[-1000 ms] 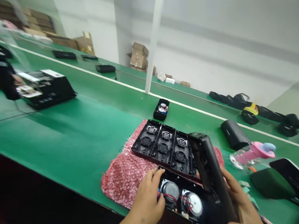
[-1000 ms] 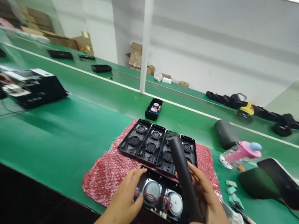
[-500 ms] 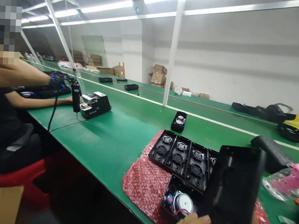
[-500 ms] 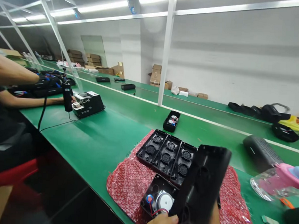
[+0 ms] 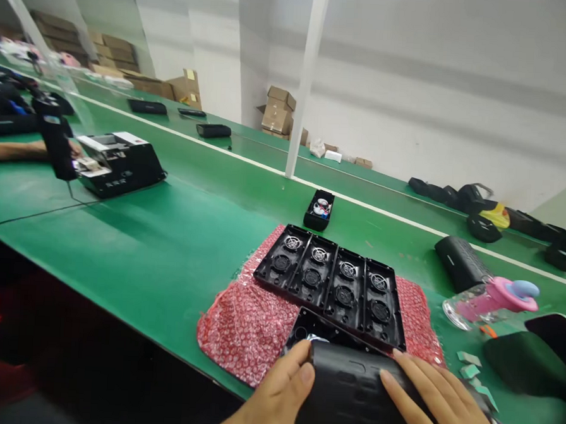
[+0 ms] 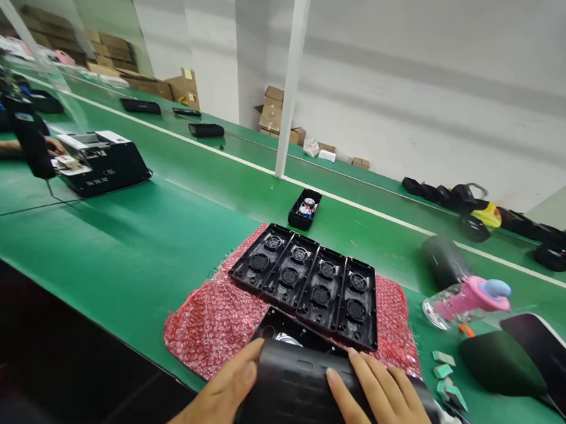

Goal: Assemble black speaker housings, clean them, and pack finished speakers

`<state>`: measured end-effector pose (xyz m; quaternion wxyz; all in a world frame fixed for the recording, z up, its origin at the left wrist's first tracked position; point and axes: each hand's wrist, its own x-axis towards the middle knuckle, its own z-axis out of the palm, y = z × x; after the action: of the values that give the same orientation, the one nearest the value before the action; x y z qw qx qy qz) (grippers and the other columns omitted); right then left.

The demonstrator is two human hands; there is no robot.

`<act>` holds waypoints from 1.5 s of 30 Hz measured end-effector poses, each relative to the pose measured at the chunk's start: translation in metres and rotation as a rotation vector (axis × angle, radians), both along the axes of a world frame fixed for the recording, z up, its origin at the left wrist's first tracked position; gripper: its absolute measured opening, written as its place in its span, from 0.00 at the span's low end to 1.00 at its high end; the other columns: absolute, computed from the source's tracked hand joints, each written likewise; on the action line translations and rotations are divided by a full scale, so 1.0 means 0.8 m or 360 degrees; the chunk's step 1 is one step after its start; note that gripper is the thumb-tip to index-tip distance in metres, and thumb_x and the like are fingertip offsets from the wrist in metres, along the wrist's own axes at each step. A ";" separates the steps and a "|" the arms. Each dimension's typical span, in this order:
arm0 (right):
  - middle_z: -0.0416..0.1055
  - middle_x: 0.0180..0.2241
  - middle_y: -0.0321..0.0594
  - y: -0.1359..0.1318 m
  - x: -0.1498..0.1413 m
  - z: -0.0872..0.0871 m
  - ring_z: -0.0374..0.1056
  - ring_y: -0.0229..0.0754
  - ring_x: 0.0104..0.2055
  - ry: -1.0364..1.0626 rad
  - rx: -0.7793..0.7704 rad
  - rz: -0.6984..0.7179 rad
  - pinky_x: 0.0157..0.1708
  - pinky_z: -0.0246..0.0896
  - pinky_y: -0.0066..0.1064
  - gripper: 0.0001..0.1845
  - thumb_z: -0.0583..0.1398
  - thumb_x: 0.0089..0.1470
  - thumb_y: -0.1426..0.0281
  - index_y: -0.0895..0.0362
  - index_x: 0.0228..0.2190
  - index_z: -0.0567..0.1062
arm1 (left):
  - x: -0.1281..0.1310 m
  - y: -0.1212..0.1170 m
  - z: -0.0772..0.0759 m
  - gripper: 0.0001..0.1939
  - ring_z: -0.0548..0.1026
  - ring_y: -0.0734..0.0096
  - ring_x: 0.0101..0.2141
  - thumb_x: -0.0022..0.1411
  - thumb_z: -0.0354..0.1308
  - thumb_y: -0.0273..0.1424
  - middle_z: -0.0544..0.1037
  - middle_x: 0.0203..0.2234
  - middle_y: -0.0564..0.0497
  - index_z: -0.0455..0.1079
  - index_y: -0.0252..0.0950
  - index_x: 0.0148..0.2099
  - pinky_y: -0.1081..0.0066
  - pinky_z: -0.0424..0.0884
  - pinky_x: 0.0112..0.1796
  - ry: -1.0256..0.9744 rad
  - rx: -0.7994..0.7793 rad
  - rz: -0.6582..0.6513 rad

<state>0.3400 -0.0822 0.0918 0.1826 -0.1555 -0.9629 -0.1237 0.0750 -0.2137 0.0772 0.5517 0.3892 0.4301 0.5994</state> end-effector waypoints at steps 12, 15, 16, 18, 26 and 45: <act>0.57 0.65 0.58 -0.010 -0.082 0.008 0.60 0.74 0.62 -0.0614 -0.0851 -0.0438 0.54 0.62 0.66 0.55 0.73 0.38 0.54 0.40 0.65 0.58 | -0.080 -0.002 -0.060 0.60 0.49 0.49 0.69 0.49 0.56 0.66 0.50 0.70 0.39 0.42 0.37 0.72 0.51 0.45 0.67 0.1132 0.0009 0.0076; 0.55 0.66 0.56 -0.012 -0.086 0.010 0.57 0.73 0.63 -0.0693 -0.0938 -0.0505 0.56 0.58 0.66 0.54 0.72 0.40 0.54 0.39 0.65 0.57 | -0.073 0.004 -0.065 0.62 0.50 0.49 0.68 0.48 0.56 0.67 0.50 0.70 0.37 0.42 0.35 0.72 0.51 0.46 0.67 0.1132 -0.0047 0.0042; 0.54 0.67 0.56 -0.011 -0.085 0.011 0.57 0.73 0.64 -0.0704 -0.0954 -0.0521 0.57 0.57 0.66 0.54 0.72 0.40 0.54 0.39 0.65 0.56 | -0.071 0.007 -0.066 0.61 0.51 0.49 0.68 0.48 0.56 0.67 0.51 0.70 0.37 0.43 0.35 0.72 0.51 0.47 0.67 0.1129 -0.0057 0.0037; 0.52 0.67 0.55 -0.010 -0.083 0.012 0.56 0.72 0.64 -0.0725 -0.0974 -0.0535 0.58 0.56 0.66 0.53 0.72 0.41 0.53 0.38 0.65 0.56 | -0.068 0.010 -0.070 0.60 0.52 0.49 0.68 0.49 0.57 0.66 0.52 0.69 0.37 0.45 0.35 0.72 0.50 0.48 0.66 0.1117 -0.0063 0.0017; 0.55 0.66 0.58 -0.006 -0.083 0.013 0.57 0.70 0.64 -0.0759 -0.0884 -0.0477 0.57 0.57 0.67 0.48 0.69 0.46 0.52 0.40 0.65 0.58 | -0.068 0.013 -0.084 0.60 0.57 0.52 0.66 0.45 0.61 0.64 0.57 0.68 0.41 0.48 0.39 0.71 0.54 0.52 0.66 0.1042 0.0000 0.0065; 0.56 0.64 0.60 -0.011 -0.079 0.017 0.57 0.68 0.64 -0.0622 -0.0872 -0.0371 0.56 0.59 0.63 0.54 0.74 0.40 0.56 0.41 0.65 0.59 | -0.068 0.014 -0.099 0.55 0.62 0.52 0.64 0.47 0.61 0.62 0.62 0.65 0.39 0.53 0.39 0.70 0.53 0.58 0.63 0.1228 0.0145 0.0190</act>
<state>0.2766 -0.0909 0.1056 -0.0688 -0.2808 -0.9529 0.0918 0.0203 -0.2023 -0.0017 0.2958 0.5843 0.6006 0.4587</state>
